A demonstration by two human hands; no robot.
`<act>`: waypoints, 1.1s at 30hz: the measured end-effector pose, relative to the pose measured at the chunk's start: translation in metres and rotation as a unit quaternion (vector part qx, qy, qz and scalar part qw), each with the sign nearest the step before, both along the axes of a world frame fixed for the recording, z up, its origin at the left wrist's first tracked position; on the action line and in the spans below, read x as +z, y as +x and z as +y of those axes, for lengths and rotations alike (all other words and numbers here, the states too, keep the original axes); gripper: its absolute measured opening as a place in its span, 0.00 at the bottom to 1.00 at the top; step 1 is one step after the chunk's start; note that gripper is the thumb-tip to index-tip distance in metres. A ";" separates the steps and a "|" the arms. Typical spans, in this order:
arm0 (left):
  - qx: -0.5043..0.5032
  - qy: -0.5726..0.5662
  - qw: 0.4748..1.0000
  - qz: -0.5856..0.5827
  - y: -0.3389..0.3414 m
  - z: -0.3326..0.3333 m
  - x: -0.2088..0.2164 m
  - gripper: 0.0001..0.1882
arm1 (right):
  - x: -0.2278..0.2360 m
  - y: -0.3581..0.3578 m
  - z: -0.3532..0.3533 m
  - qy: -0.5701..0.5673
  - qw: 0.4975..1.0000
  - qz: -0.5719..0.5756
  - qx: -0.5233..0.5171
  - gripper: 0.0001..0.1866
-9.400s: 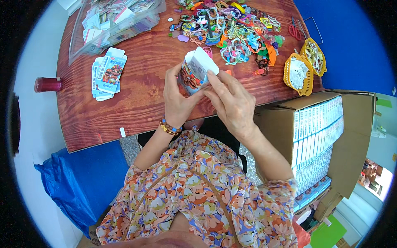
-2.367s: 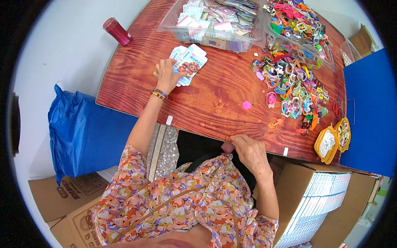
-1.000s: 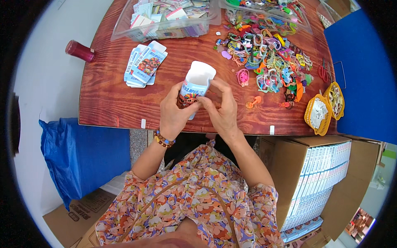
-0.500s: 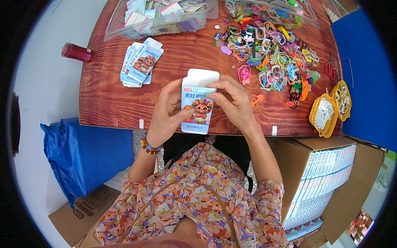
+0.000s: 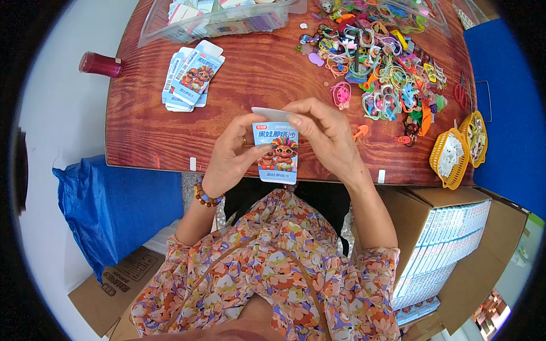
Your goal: The person is filling small toy-themed boxes with stickers and then organizing them into a large cardboard shipping container.
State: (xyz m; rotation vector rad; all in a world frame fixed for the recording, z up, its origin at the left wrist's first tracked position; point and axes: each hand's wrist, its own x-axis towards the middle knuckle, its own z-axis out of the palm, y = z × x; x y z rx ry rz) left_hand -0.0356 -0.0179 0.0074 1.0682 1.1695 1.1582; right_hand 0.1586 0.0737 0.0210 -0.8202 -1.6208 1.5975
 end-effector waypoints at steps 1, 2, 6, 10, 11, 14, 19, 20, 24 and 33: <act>0.000 -0.001 1.000 -0.001 0.001 -0.001 0.001 0.23 | 0.000 0.000 0.003 -0.018 0.999 0.023 0.014 0.09; -0.009 0.021 0.999 0.023 0.002 -0.002 0.001 0.24 | 0.001 0.001 0.005 -0.019 0.999 0.022 0.015 0.09; -0.045 0.001 0.998 0.047 -0.003 -0.004 0.008 0.25 | 0.011 0.006 0.015 -0.064 0.994 -0.064 0.062 0.10; -0.048 -0.008 0.999 0.005 -0.005 -0.007 0.001 0.28 | 0.017 0.006 0.013 -0.086 0.988 -0.094 0.090 0.09; -0.042 0.013 0.999 0.014 -0.005 -0.009 -0.002 0.28 | 0.018 0.006 0.013 -0.087 0.987 -0.094 0.092 0.09; -0.040 0.034 0.998 0.029 -0.007 -0.010 -0.008 0.29 | 0.022 0.006 0.014 -0.072 0.984 -0.121 0.108 0.10; -0.042 0.022 0.999 0.014 -0.008 -0.009 -0.013 0.31 | 0.023 0.004 0.012 -0.029 0.980 -0.170 0.095 0.09; -0.040 0.014 0.999 0.015 -0.008 -0.009 -0.013 0.32 | 0.023 0.003 0.012 -0.029 0.980 -0.170 0.095 0.09; -0.041 0.005 0.999 0.028 -0.007 -0.009 -0.011 0.32 | 0.031 0.002 0.011 0.032 0.968 -0.226 0.107 0.10; -0.014 -0.005 0.999 -0.028 -0.006 -0.004 -0.002 0.34 | 0.029 0.004 0.007 0.271 0.930 -0.211 0.127 0.14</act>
